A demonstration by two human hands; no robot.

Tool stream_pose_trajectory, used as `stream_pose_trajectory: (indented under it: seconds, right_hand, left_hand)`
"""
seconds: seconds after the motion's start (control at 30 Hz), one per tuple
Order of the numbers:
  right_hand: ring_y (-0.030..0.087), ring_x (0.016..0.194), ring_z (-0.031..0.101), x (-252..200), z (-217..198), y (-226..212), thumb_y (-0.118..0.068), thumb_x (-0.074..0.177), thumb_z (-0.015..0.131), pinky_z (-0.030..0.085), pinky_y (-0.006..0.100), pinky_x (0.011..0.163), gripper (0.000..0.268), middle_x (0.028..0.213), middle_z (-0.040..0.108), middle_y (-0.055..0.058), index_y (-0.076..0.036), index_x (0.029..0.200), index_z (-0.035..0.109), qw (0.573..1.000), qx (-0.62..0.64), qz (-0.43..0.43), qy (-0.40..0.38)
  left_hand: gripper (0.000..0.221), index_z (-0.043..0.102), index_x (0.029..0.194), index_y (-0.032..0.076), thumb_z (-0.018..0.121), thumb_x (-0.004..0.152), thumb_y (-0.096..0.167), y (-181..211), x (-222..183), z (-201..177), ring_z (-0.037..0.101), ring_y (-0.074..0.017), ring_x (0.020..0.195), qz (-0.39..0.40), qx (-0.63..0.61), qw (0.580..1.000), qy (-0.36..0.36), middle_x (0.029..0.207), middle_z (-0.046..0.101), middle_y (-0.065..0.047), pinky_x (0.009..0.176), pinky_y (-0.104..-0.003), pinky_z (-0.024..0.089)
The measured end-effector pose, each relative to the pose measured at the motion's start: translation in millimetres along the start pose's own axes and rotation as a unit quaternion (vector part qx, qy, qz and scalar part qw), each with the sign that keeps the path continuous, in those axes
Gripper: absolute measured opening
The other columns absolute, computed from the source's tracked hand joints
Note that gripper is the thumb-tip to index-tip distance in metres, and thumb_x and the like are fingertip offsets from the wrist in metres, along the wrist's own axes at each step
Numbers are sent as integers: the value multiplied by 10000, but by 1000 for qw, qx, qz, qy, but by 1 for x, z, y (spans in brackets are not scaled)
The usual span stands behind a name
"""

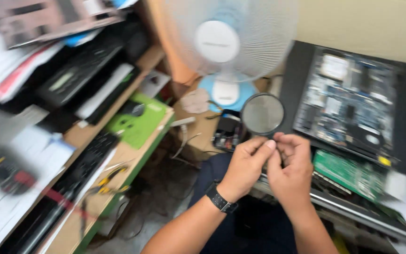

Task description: The person is repairing a laptop by inspecting the motherboard with a magnifying glass and then soldering components using a soldering iron and solder wire.

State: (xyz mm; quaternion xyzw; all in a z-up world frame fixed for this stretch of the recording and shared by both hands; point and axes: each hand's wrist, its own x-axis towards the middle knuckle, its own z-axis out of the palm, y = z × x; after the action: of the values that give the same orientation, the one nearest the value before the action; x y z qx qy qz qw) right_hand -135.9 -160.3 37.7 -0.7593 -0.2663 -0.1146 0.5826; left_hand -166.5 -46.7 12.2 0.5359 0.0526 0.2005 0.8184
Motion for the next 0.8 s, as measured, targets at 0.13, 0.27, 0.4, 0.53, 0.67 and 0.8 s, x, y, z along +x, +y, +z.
stream_pose_trajectory:
  seconds: [0.13, 0.27, 0.4, 0.53, 0.67, 0.8]
  right_hand:
    - [231, 1308, 814, -7, 37, -25, -46, 1094, 666, 626, 341, 1076, 358, 1538, 753, 189, -8, 1429, 546, 993, 13, -23, -116]
    - [129, 891, 828, -10, 41, -43, -204, 1021, 796, 658, 276, 873, 530, 1198, 862, 51, -123, 1524, 647, 966, -4, -72, -249]
    - [103, 895, 802, -10, 48, -23, -173, 1021, 804, 653, 269, 864, 382, 1190, 847, 26, -126, 1400, 796, 953, -28, -146, -262]
    - [114, 899, 798, -12, 52, -20, -104, 1021, 790, 662, 280, 854, 325, 1265, 833, 58, -105, 1345, 820, 944, -8, -164, -285]
    - [102, 901, 804, -16, 54, -10, -134, 1037, 778, 664, 276, 856, 247, 1224, 851, 31, -117, 1274, 847, 938, -17, -178, -298]
    - [117, 947, 872, -17, 53, -6, -230, 1027, 784, 697, 335, 795, 263, 1228, 921, -5, -163, 1247, 911, 936, -76, -51, -341]
  left_hand:
    - [268, 696, 900, 192, 715, 1155, 271, 37, -7, -58, 497, -35, 769, 19, -27, 997, 63, 785, 586, 91, 740, -251, 411]
    - [272, 735, 1231, 34, 603, 1211, 271, 92, -17, -124, 769, -232, 858, -11, -75, 990, 122, 1078, 758, -137, 780, -382, 691]
    - [305, 686, 1270, 87, 501, 1234, 327, 135, -55, -174, 339, -78, 580, 22, 44, 971, 233, 805, 467, 7, 496, -236, 259]
    - [266, 818, 1196, 142, 604, 1124, 283, 159, -97, -227, 586, -121, 766, 109, 321, 858, 385, 836, 625, 32, 745, -349, 496]
    - [248, 628, 1280, 46, 554, 1083, 177, 181, -115, -289, 558, -129, 641, 107, 195, 842, 491, 921, 755, -98, 565, -307, 421]
    - [249, 569, 1240, 29, 518, 1134, 248, 209, -100, -363, 669, -180, 567, 81, 280, 760, 581, 987, 870, -86, 519, -344, 509]
